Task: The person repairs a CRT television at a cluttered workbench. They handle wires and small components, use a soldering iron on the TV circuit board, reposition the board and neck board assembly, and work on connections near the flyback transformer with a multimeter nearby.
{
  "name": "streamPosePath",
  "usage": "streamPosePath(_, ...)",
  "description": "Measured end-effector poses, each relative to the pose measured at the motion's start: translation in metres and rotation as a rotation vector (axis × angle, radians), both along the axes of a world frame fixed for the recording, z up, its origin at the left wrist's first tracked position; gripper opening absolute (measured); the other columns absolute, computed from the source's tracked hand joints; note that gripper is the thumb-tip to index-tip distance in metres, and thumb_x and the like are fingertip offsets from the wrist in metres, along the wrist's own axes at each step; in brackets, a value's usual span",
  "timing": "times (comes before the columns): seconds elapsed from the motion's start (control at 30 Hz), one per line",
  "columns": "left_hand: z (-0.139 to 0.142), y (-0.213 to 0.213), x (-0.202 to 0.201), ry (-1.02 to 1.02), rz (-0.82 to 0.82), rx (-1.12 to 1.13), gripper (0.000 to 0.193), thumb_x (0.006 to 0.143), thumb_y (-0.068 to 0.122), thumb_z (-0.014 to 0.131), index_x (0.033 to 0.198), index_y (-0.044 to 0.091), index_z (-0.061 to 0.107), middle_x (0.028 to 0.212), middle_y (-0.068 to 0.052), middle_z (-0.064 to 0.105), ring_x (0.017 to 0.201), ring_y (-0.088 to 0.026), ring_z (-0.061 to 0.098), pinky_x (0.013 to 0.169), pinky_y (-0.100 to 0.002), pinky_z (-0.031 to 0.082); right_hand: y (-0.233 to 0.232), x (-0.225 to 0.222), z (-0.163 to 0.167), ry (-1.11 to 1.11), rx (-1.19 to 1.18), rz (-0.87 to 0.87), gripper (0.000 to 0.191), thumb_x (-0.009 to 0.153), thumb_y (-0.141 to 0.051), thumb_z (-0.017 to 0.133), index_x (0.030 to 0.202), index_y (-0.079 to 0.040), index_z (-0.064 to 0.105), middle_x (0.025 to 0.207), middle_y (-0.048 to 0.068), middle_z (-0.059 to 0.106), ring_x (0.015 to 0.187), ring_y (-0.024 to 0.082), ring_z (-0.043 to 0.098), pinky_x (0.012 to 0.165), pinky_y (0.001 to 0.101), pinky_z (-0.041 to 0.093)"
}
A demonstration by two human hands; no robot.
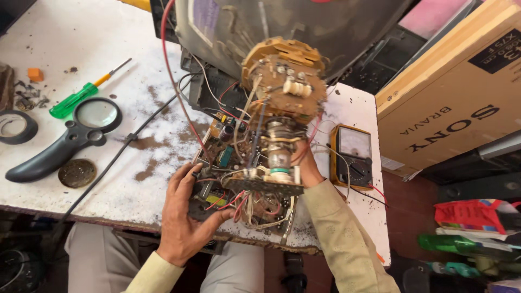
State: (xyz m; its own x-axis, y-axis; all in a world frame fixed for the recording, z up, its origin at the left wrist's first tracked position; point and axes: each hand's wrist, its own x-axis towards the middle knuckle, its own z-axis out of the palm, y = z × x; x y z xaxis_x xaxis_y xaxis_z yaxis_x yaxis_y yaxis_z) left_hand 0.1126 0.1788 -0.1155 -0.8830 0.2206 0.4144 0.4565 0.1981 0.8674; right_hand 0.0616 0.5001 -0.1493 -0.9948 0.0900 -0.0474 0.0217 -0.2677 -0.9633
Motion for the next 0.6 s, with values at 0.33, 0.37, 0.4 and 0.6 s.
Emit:
streamPosePath(0.33, 0.003, -0.001, -0.065, -0.264, -0.410, 0.028, 0.088, 0.060, 0.012, 0.084, 0.143, 0.005, 0.052, 0.142, -0.010, 0.057, 0.132, -0.025, 0.057, 0.105, -0.039, 0.047, 0.010, 0.048, 0.015, -0.199, 0.331, -0.318, 0.014, 0.105, -0.015, 0.052, 0.109, -0.003, 0.057, 0.084, 0.010, 0.067, 0.063, 0.011, 0.056, 0.053, 0.0270, 0.046)
streamPosePath(0.37, 0.005, -0.001, -0.077, -0.390, -0.463, 0.057, 0.091, 0.060, 0.011, 0.082, 0.145, 0.006, 0.051, 0.141, -0.007, 0.057, 0.134, -0.024, 0.056, 0.103, -0.039, 0.048, 0.012, 0.051, 0.013, -0.188, 0.314, -0.313, 0.014, 0.105, -0.015, 0.052, 0.109, -0.002, 0.056, 0.082, 0.012, 0.069, 0.063, 0.011, 0.056, 0.053, 0.0271, 0.047)
streamPosePath(0.4, 0.007, -0.002, -0.091, -0.351, -0.516, 0.054, 0.094, 0.059, 0.008, 0.082, 0.147, 0.005, 0.049, 0.142, -0.008, 0.058, 0.135, -0.024, 0.054, 0.107, -0.038, 0.046, 0.014, 0.053, 0.010, -0.196, 0.332, -0.310, 0.014, 0.105, -0.015, 0.052, 0.109, -0.001, 0.056, 0.083, 0.011, 0.068, 0.062, 0.012, 0.058, 0.053, 0.0279, 0.048)
streamPosePath(0.6, 0.022, -0.003, -0.144, -0.343, -0.631, -0.087, 0.096, 0.060, -0.002, 0.078, 0.150, 0.003, 0.047, 0.140, -0.009, 0.062, 0.133, -0.020, 0.054, 0.112, -0.033, 0.042, 0.016, 0.063, 0.013, -0.156, 0.462, -0.231, 0.012, 0.102, -0.008, 0.053, 0.108, 0.001, 0.057, 0.081, 0.009, 0.070, 0.062, 0.014, 0.066, 0.054, 0.0295, 0.056)
